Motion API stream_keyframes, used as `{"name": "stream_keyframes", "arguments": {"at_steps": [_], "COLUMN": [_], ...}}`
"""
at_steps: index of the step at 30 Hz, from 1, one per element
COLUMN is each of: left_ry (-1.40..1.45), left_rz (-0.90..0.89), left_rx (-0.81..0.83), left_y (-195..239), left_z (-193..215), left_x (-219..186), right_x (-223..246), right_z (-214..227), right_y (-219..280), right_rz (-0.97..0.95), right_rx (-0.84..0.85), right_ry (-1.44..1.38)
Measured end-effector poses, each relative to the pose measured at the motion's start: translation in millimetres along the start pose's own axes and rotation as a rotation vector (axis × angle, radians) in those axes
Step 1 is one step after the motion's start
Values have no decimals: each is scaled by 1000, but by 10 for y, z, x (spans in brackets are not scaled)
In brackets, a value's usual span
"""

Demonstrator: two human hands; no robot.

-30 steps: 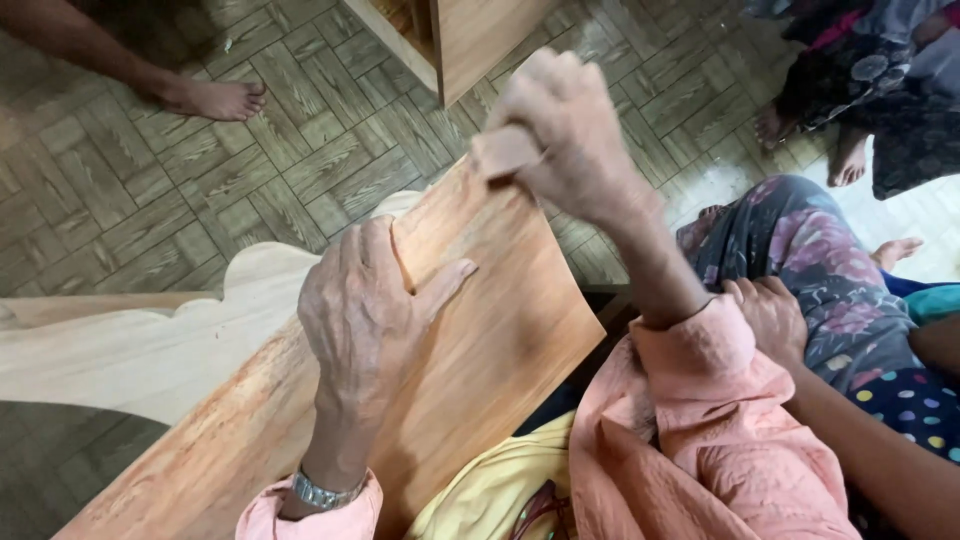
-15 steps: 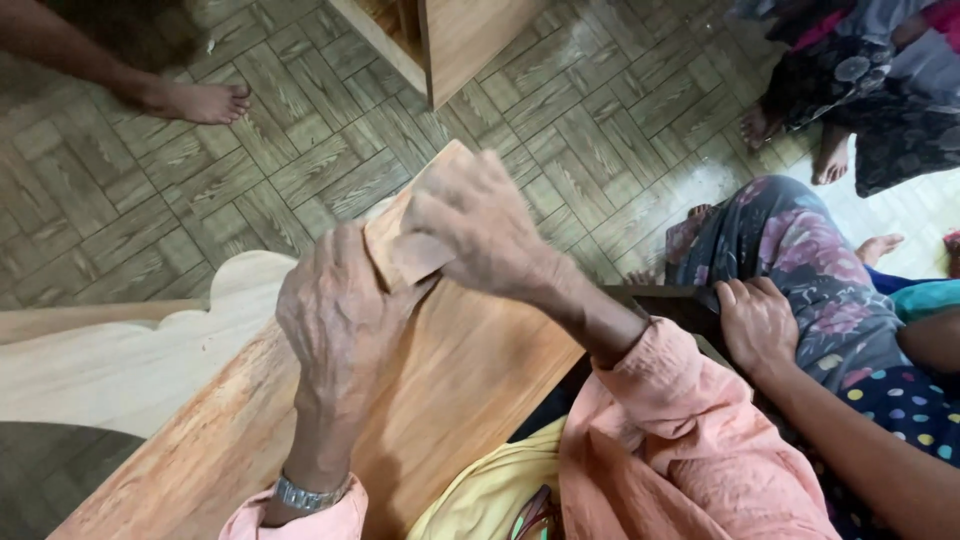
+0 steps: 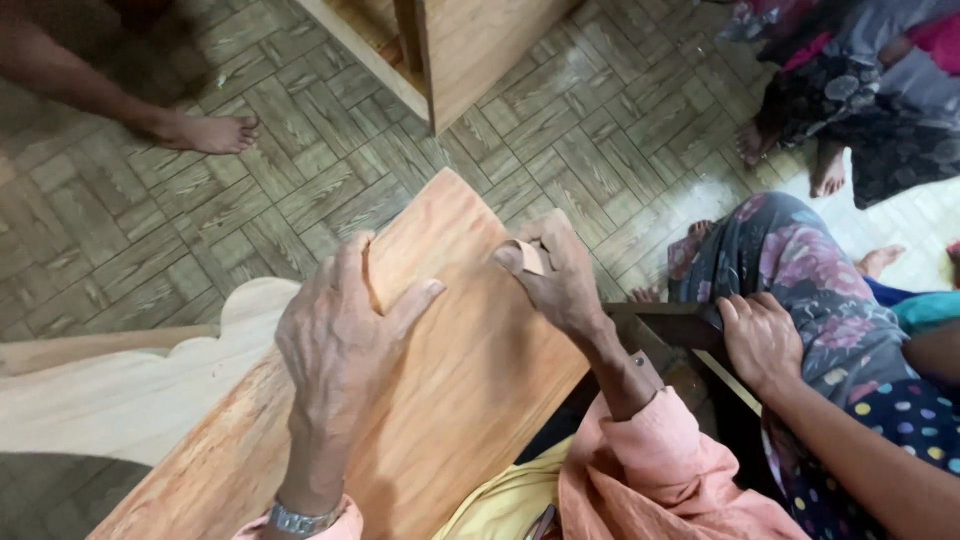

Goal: The person holds a large, light-colored wooden board on their lap and smooths its surface using a small piece of sandpaper. They rub the sandpaper back and forth across the wood, occasionally pausing to feel the texture with their hands.

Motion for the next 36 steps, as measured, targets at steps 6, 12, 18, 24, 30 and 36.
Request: {"name": "stream_keyframes", "arguments": {"at_steps": [6, 12, 18, 24, 30, 36], "left_ry": [-49, 17, 8, 8, -76, -122], "left_rz": [33, -133, -150, -149, -207, -233], "left_rx": [85, 45, 33, 32, -12, -35], "left_y": [-30, -92, -127, -115, -112, -85], "left_z": [-26, -252, -169, -198, -234, -241], "left_x": [-44, -101, -295, -188, -202, -152], "right_x": [-310, 69, 108, 35, 274, 365], "right_z": [728, 822, 463, 283, 249, 190], "right_y": [-314, -761, -440, 39, -445, -351], "right_rz": [-51, -211, -101, 153, 193, 315], "right_rx": [-10, 268, 146, -8, -24, -70], "right_ry": [-379, -328, -174, 187, 240, 292]}}
Point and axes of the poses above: each hand's wrist, its own y-axis away from the middle knuckle, its own z-axis out of the back of the hand, x = y × z, the point moved 9 cm from there along -y, towards the middle knuckle, and after that the axes turned 13 degrees about y, right-handed, at the moved point
